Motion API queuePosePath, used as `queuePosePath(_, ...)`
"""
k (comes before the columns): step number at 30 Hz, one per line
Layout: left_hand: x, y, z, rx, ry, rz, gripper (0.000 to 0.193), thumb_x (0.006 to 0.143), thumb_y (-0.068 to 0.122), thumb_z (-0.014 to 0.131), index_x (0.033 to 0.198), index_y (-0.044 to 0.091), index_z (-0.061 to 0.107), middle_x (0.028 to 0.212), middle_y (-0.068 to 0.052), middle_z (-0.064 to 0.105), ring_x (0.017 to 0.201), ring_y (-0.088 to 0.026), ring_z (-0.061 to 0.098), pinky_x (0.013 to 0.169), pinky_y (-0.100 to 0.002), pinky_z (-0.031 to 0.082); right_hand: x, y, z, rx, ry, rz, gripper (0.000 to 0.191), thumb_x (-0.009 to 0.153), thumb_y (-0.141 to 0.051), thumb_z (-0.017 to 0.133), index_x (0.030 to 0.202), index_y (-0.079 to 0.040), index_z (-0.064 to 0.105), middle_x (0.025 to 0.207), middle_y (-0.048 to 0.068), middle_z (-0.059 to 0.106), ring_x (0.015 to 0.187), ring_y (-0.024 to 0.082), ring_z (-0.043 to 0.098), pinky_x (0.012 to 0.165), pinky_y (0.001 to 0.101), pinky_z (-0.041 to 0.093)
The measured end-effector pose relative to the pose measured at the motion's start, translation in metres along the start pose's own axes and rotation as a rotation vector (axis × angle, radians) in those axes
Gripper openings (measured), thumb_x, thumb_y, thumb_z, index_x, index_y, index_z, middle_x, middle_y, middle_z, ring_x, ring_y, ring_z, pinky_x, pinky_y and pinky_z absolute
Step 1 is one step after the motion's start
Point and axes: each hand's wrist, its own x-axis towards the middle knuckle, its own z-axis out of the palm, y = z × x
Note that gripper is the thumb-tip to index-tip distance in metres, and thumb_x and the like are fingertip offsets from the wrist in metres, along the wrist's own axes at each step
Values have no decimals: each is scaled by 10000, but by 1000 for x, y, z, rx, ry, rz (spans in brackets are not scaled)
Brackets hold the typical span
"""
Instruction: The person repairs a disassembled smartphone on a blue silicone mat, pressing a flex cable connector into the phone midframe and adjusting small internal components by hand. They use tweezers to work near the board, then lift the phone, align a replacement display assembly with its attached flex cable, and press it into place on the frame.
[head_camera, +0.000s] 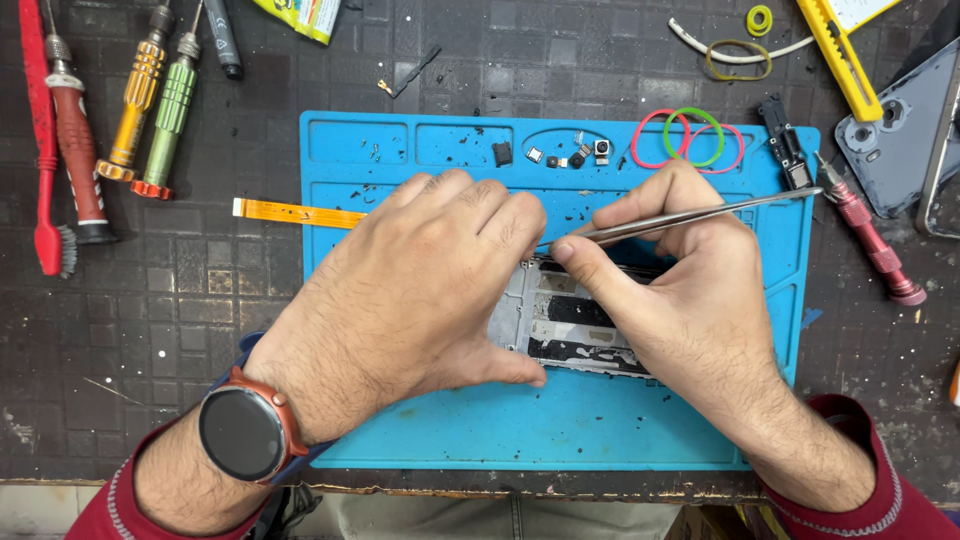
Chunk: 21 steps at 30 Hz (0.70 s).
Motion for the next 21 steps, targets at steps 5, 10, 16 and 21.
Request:
queuePosePath(5,-1,1,0,-25,28,16,776,519,540,916,1009,44,576,955,-114,609,962,-337,606,848,-447,486,0,1,-1,2,-5,6,283,878,-102,837,979,-16,587,963,51,677,914,87,692,776,235,577)
queuePosePath(10,-1,1,0,-32,4,-2,748,524,536,919,998,45,611,963,-109,617,973,-332,610,855,-446,489,0,1,-2,16,-10,21,280,875,-98,831,977,-17,584,959,50,678,914,87,706,773,235,587)
queuePosePath(16,-1,0,0,-21,-2,-11,752,528,540,919,1005,38,626,965,-109,622,981,-330,612,871,-445,491,-1,0,-1,-19,-6,9,255,877,-99,829,962,-10,605,969,57,674,912,91,706,773,238,586)
queuePosePath(21,-2,0,0,-26,-3,-12,753,527,539,921,1004,38,626,963,-111,621,981,-332,610,874,-446,489,-1,-3,1,-57,11,-17,275,876,-120,833,963,4,603,964,49,678,922,86,716,797,237,597)
